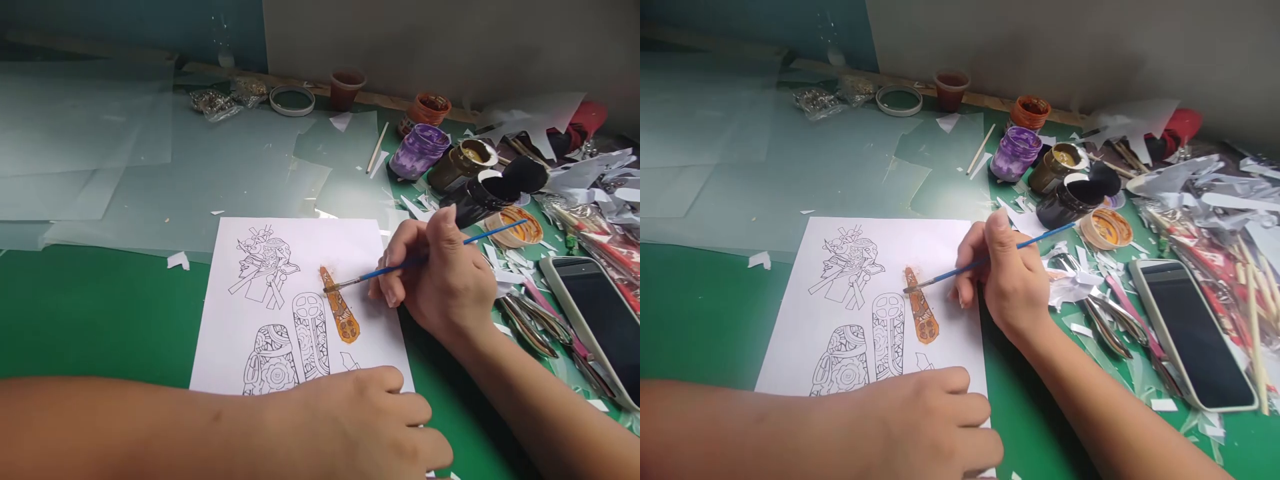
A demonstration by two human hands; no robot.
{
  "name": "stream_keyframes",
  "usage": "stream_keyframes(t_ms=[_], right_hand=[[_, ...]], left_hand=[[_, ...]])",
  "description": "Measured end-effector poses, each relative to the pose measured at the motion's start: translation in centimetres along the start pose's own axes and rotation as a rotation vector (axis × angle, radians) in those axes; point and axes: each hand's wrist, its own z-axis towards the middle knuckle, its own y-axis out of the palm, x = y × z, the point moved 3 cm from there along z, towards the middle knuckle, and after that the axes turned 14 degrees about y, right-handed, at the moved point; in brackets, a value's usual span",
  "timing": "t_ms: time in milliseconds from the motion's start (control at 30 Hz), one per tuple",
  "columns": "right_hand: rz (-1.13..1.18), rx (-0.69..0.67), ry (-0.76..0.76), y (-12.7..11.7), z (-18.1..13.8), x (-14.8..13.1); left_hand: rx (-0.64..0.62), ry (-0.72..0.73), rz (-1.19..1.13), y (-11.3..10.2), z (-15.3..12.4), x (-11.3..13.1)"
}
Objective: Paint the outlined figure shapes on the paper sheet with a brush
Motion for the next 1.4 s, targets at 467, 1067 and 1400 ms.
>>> stream_keyframes(t_ms=[467,1067,1400], right_hand=[[-0.005,0.109,0.022,-0.74,0.07,0.02],[-0.098,0.127,0.016,-0.9,0.04,0.17],[-0.111,0.114,0.011,-0.78,0.01,0.09]], left_hand=[[0.028,-0.018,-0.032,0.14,-0.07,-0.06],[0.036,-0.013,-0.032,0.17,-0.1,-0.17],[0.034,-0.008,-0.02,0.19,-0.1,-0.12]])
